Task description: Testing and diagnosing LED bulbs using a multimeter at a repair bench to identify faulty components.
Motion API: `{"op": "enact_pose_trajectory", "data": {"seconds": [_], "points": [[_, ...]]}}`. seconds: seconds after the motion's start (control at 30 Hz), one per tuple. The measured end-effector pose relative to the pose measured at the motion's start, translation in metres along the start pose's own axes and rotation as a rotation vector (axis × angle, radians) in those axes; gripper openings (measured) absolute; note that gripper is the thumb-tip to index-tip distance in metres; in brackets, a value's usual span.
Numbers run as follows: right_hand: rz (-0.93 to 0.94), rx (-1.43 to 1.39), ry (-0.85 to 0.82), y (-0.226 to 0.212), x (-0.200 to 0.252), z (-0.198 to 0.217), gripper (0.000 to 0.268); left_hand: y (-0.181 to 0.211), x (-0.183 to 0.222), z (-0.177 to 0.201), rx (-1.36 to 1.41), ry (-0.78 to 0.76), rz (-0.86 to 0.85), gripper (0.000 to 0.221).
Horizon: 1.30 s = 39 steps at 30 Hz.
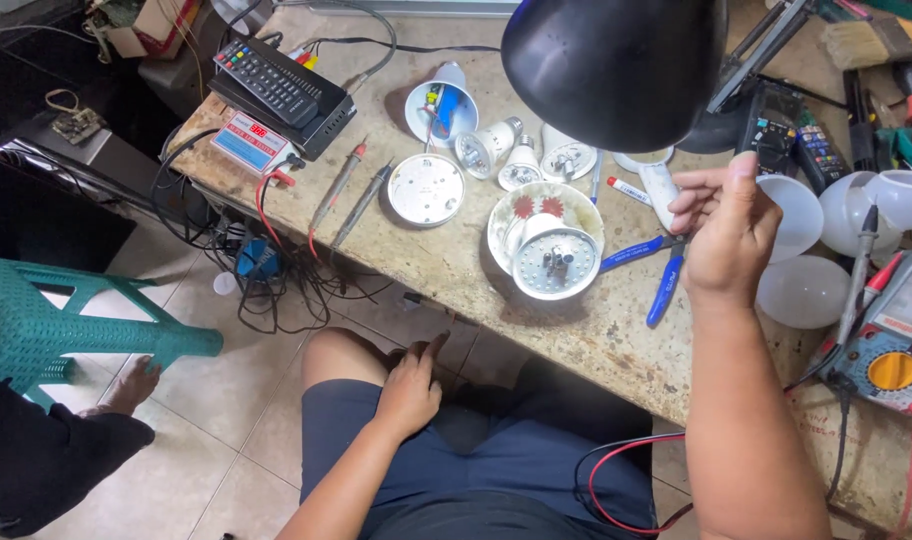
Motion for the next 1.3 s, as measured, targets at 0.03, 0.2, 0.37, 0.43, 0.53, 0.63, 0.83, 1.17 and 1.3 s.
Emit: {"op": "enact_pose_trajectory", "data": {"seconds": [0.03, 0.2, 0.37, 0.43, 0.53, 0.63, 0.83, 1.17, 1.3], "points": [[0.004, 0.000, 0.000, -0.002, -0.001, 0.001, 0.067, -0.005, -0.003, -0.002, 0.001, 0.004, -0.002, 0.085], [-0.075, -0.006, 0.087, -0.004, -0.002, 0.005, 0.065, -0.031, -0.002, -0.021, -0.014, -0.459, 0.288, 0.042], [-0.018, 0.016, 0.009, 0.005, -0.002, 0.001, 0.067, -0.009, -0.002, 0.013, 0.152, -0.347, 0.294, 0.070], [-0.013, 0.031, -0.015, 0.007, 0.000, -0.001, 0.067, -0.014, -0.003, 0.010, 0.173, -0.272, 0.275, 0.073], [0.025, 0.076, -0.058, 0.008, 0.002, -0.003, 0.065, -0.018, -0.003, 0.003, 0.128, -0.373, 0.309, 0.064], [0.041, 0.086, -0.078, 0.008, 0.003, -0.003, 0.064, -0.021, -0.003, -0.005, 0.066, -0.427, 0.281, 0.054], [0.034, 0.062, -0.072, 0.014, -0.002, 0.000, 0.061, -0.026, -0.005, -0.010, 0.070, -0.404, 0.295, 0.054], [0.069, 0.145, -0.087, 0.031, -0.010, 0.005, 0.063, -0.025, 0.000, -0.001, 0.106, -0.172, 0.250, 0.035], [0.106, 0.183, -0.091, 0.032, -0.009, 0.005, 0.065, -0.042, 0.005, 0.006, 0.167, 0.452, 0.191, 0.029]]}}
Point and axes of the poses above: each hand's wrist, its own x-axis away from the middle knuckle, its own z-axis out of the back of the hand, y = z × x, the point moved 3 cm from there along -x, towards the middle knuckle, and after that the axes turned 14 degrees about -z, right-handed, at the moved point
